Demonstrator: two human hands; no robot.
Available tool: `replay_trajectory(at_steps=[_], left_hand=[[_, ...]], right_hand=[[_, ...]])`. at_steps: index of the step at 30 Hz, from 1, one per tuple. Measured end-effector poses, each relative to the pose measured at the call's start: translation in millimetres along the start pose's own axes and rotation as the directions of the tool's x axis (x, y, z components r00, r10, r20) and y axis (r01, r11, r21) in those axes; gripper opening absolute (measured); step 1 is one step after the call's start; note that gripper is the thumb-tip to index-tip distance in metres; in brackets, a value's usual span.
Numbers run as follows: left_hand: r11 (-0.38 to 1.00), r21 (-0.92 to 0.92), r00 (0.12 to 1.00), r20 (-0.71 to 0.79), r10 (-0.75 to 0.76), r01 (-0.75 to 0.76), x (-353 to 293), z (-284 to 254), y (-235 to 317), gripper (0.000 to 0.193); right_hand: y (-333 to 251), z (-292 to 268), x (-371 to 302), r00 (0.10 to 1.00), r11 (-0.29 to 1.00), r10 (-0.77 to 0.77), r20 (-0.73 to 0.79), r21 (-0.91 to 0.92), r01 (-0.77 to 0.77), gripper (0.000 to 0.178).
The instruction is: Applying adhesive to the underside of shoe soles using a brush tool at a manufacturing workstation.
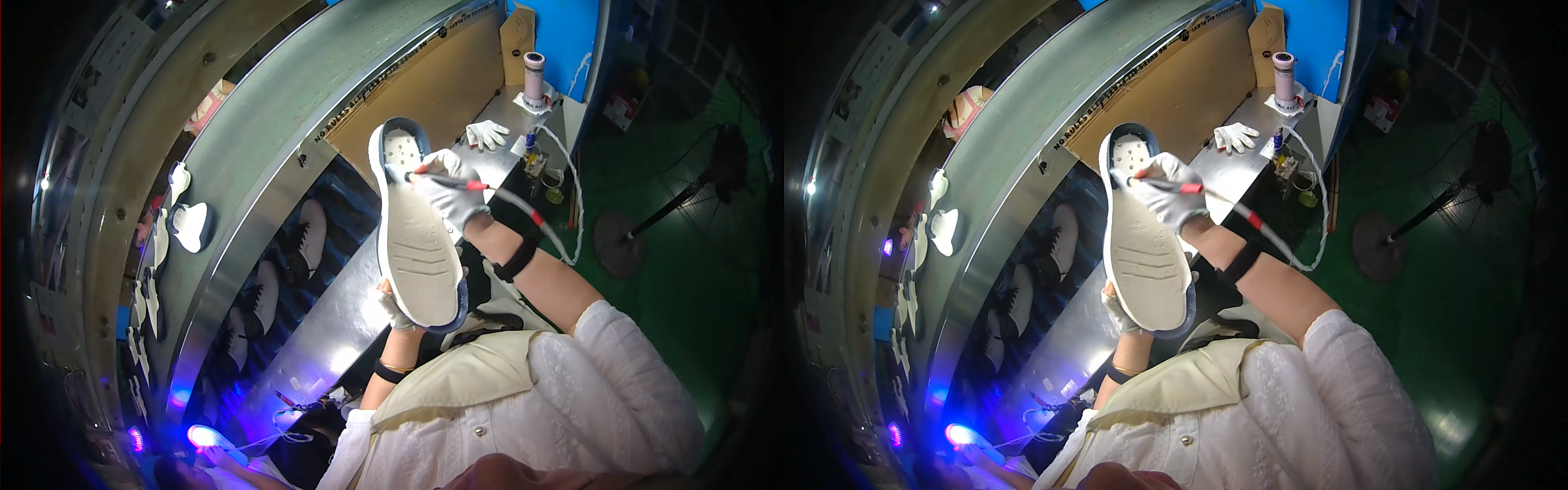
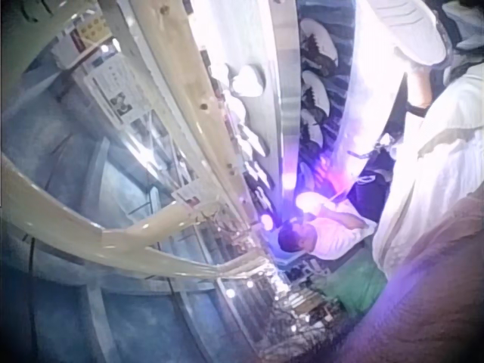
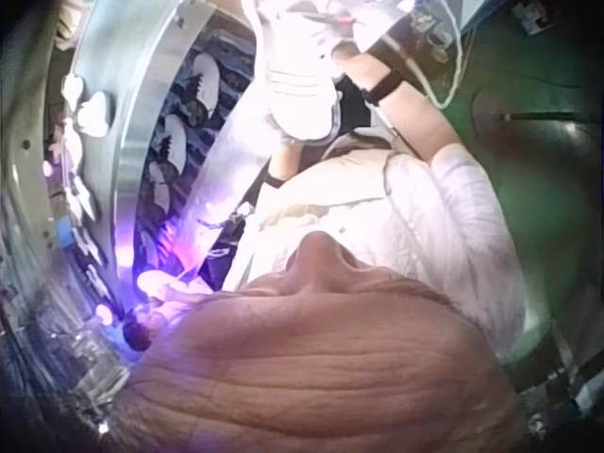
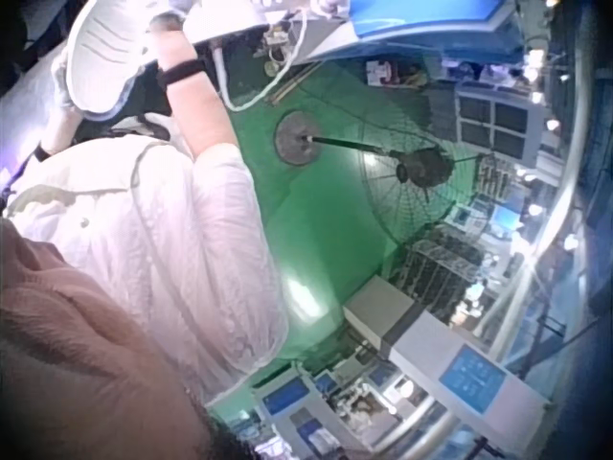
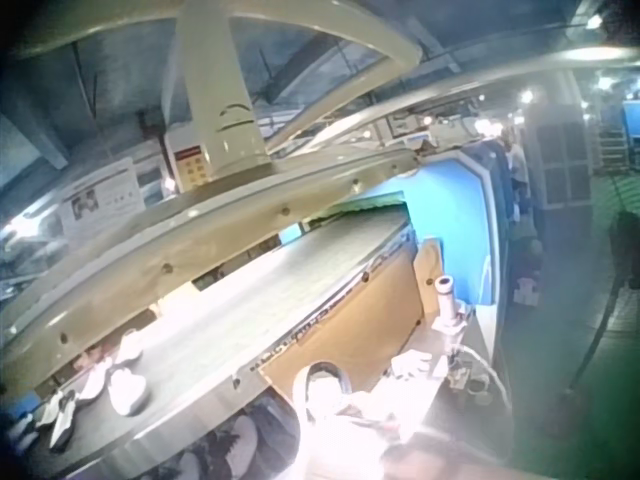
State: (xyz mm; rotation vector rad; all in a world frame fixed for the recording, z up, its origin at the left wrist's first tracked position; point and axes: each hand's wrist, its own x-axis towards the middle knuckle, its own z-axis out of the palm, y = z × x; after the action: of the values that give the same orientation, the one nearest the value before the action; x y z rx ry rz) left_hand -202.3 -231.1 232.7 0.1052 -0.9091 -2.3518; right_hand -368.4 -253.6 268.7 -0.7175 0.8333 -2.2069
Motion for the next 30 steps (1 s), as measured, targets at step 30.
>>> replay_trajectory(at_steps=[30], left_hand=[[0.946,0.179,0.904,-0.293,0.312,-0.269,-2,-25,-11,0.068]], right_hand=[[2,10,-29,0.980,0.983,-0.074,0.187,-0.150,0.103,0.017]])
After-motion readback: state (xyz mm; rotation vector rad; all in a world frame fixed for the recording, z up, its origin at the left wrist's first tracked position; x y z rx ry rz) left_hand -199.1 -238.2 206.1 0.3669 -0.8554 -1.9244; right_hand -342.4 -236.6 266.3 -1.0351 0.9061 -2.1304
